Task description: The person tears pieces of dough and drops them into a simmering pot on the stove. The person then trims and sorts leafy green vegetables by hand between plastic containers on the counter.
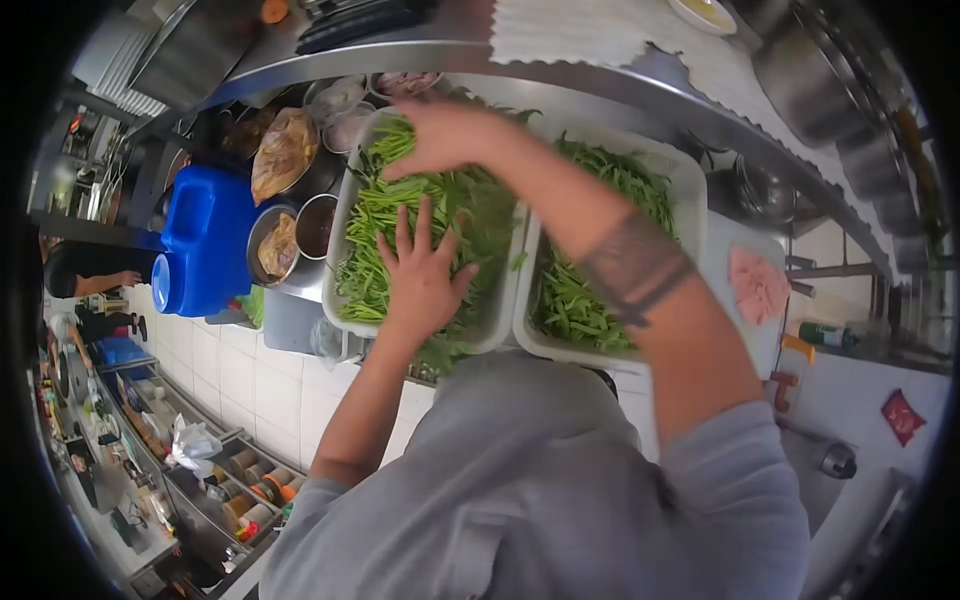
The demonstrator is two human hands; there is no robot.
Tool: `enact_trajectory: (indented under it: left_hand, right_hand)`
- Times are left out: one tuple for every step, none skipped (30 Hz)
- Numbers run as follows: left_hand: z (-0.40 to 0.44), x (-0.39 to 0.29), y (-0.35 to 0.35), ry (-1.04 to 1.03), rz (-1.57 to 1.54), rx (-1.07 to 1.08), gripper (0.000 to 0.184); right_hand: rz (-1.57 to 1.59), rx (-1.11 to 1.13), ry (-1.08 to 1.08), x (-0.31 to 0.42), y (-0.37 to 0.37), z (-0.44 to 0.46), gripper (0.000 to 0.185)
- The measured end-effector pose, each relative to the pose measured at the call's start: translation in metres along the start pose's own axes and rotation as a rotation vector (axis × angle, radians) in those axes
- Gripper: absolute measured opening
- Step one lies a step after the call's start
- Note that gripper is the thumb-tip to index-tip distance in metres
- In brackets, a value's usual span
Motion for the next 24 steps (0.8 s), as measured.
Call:
enact_trajectory:
  left_hand:
    - [-0.001, 0.000, 0.007, -0.009, -0.001, 0.015, 0.072]
    - [-0.001, -0.001, 0.013, -0.027, -0.022, 0.036, 0.072]
    - [0.000, -0.003, 0.021, -0.049, -0.044, 0.055, 0.071]
    - [0.001, -0.007, 0.031, -0.068, -0.003, 0.101, 0.069]
    - [0.003, -0.011, 0.042, -0.087, -0.008, 0.104, 0.069]
    - [0.005, -0.012, 0.049, -0.063, -0.007, 0.157, 0.068]
    - [0.006, -0.016, 0.055, -0.037, -0.003, 0.210, 0.066]
    - [0.011, -0.032, 0.071, -0.070, 0.078, 0.115, 0.062]
    - [0.019, -0.047, 0.078, -0.082, 0.079, 0.119, 0.062]
    - [0.029, -0.067, 0.085, -0.157, -0.028, 0.081, 0.059]
    - [0.038, -0.085, 0.087, -0.233, -0.133, 0.042, 0.056]
    - [0.046, -0.101, 0.074, -0.338, -0.210, 0.020, 0.050]
    - [0.057, -0.112, 0.053, -0.321, -0.409, 0.081, 0.047]
    - [0.072, -0.120, 0.023, -0.268, -0.622, 0.210, 0.053]
    - [0.086, -0.124, -0.008, -0.348, -0.523, 0.190, 0.064]
    - [0.099, -0.128, -0.043, -0.429, -0.424, 0.163, 0.076]
    - [0.108, -0.131, -0.074, -0.433, -0.279, 0.149, 0.087]
    - [0.118, -0.136, -0.091, -0.431, -0.135, 0.130, 0.098]
    - [0.126, -0.146, -0.095, -0.443, -0.133, 0.133, 0.098]
    - [0.131, -0.149, -0.109, -0.351, -0.157, 0.301, 0.103]
    - [0.132, -0.152, -0.119, -0.259, -0.176, 0.468, 0.108]
    - [0.138, -0.152, -0.117, -0.191, -0.268, 0.505, 0.102]
    - [0.141, -0.150, -0.112, -0.204, -0.264, 0.507, 0.102]
    - [0.145, -0.150, -0.107, -0.274, -0.342, 0.488, 0.098]
  right_hand:
    - [0.033, -0.103, 0.106, -0.017, 0.021, -0.023, 0.112]
    - [0.037, -0.083, 0.036, -0.033, 0.043, -0.052, 0.104]
    - [0.037, -0.066, -0.037, -0.052, 0.060, -0.082, 0.096]
    - [0.045, -0.109, -0.074, -0.084, 0.063, -0.104, 0.083]
    - [0.051, -0.154, -0.110, -0.113, 0.065, -0.126, 0.070]
    - [0.069, -0.060, -0.254, -0.137, 0.059, -0.147, 0.060]
    - [0.091, 0.036, -0.393, -0.157, 0.050, -0.171, 0.051]
    - [0.108, 0.065, -0.363, -0.172, 0.036, -0.191, 0.047]
    - [0.127, 0.095, -0.331, -0.189, 0.011, -0.208, 0.043]
    - [0.096, 0.001, -0.178, -0.200, -0.018, -0.222, 0.050]
    - [0.063, -0.096, -0.025, -0.204, -0.045, -0.236, 0.058]
    - [0.070, -0.108, -0.034, -0.200, -0.065, -0.249, 0.058]
    - [-0.043, -0.170, -0.145, -0.195, -0.081, -0.259, 0.064]
    - [-0.154, -0.230, -0.261, -0.194, -0.093, -0.268, 0.070]
    - [-0.146, -0.242, -0.278, -0.192, -0.102, -0.272, 0.070]
    - [-0.087, -0.184, -0.427, -0.201, -0.113, -0.276, 0.074]
    - [-0.026, -0.124, -0.572, -0.211, -0.123, -0.280, 0.077]
    - [0.022, -0.211, -0.542, -0.210, -0.122, -0.284, 0.068]
    - [0.028, -0.219, -0.552, -0.216, -0.126, -0.286, 0.068]
    - [0.078, -0.238, -0.493, -0.219, -0.129, -0.287, 0.065]
    - [0.128, -0.260, -0.435, -0.217, -0.128, -0.289, 0.061]
    - [0.161, -0.307, -0.411, -0.217, -0.125, -0.292, 0.058]
    - [0.163, -0.317, -0.420, -0.218, -0.123, -0.296, 0.058]
    - [0.115, -0.337, -0.389, -0.212, -0.119, -0.300, 0.057]
Point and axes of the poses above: each hand's wrist, its own z-axis towards the middle knuckle, its own y-axis out of the back of the hand, x = y × z, the point moved 7 cm from there along z, towards the middle knuckle, and after that the axes turned 14 degrees about -y, right-handed, at the moved point
